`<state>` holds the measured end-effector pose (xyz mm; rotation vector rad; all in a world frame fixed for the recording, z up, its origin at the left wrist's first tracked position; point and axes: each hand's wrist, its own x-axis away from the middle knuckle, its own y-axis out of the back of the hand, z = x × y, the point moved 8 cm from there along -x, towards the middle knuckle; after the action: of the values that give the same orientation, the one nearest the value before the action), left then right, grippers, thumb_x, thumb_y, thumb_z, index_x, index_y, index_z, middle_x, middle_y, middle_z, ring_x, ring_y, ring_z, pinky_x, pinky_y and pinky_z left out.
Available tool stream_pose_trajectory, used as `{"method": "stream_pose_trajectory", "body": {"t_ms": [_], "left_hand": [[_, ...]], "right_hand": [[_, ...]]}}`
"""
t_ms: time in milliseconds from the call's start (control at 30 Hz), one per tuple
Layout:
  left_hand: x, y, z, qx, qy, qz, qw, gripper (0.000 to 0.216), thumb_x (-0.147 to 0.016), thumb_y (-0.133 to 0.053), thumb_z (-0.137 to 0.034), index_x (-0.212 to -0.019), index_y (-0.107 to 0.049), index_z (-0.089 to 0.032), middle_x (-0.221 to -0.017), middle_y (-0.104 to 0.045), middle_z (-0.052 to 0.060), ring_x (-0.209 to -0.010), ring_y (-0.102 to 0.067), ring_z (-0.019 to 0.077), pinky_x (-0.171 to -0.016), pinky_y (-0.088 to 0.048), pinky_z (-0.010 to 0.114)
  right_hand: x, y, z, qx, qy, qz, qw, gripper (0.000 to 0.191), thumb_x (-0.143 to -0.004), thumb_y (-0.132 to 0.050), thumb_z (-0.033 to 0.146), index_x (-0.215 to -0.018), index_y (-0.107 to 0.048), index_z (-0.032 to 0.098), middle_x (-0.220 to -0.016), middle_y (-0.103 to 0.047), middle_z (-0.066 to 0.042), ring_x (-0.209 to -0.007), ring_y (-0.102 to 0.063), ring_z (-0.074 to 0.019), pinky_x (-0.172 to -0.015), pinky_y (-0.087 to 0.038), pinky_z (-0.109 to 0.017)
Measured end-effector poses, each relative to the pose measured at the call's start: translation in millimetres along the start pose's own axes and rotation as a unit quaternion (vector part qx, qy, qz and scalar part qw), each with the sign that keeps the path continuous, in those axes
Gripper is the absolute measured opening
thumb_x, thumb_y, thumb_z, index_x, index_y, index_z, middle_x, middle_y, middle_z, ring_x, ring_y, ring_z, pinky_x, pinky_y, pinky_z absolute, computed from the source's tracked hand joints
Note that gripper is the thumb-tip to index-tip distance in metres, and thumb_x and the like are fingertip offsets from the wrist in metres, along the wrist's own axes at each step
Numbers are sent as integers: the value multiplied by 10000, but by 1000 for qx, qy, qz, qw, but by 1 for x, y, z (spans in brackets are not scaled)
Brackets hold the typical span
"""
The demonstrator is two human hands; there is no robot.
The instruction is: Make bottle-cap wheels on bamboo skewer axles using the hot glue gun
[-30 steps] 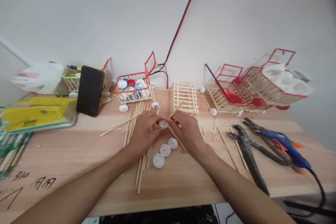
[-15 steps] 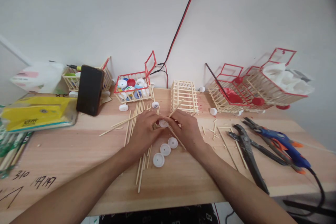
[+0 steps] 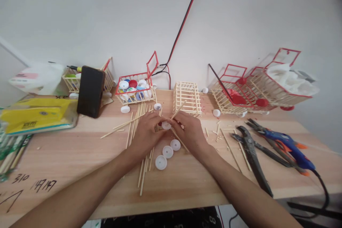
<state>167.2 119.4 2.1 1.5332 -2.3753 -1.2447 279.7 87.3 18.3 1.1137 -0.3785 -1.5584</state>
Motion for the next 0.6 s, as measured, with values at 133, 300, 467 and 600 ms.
{"method": "stream_pose_trajectory", "body": {"t_ms": [133, 300, 467, 600], "left_hand": [[-1, 0, 0, 2, 4, 2, 1000, 125, -782, -662, -245, -897, -670, -196, -861, -642, 16, -872, -553, 190, -785, -432, 330], [-1, 0, 1, 8, 10, 5, 1000, 148, -786, -657, -251, -923, -675, -200, -906, -653, 29, -917, -555, 204, -819, -430, 351], [-1, 1, 1, 9, 8, 6, 1000, 161, -783, -662, -224, -943, -669, -211, -917, -652, 24, -924, -551, 201, -832, -422, 350], [-1, 0, 1, 10, 5, 12, 1000, 148, -779, -671, -222, -926, -672, -209, -884, -645, 16, -891, -544, 192, -798, -417, 327]], "right_hand": [[0, 2, -1, 9, -8, -1, 1000, 266, -914, -509, 329, -702, -582, 187, -708, -589, -13, -668, -530, -130, -608, -362, -243], [0, 5, 1, -21, -11, -6, 1000, 198, -919, -497, 332, -882, -633, 193, -833, -644, -37, -756, -566, -147, -679, -401, -257], [1, 2, -1, 2, -12, -2, 1000, 231, -925, -482, 316, -804, -633, 189, -756, -646, -29, -706, -562, -147, -654, -387, -259], [2, 1, -1, 9, -8, 0, 1000, 249, -926, -480, 314, -772, -627, 184, -741, -644, -32, -688, -558, -145, -643, -379, -254]]}}
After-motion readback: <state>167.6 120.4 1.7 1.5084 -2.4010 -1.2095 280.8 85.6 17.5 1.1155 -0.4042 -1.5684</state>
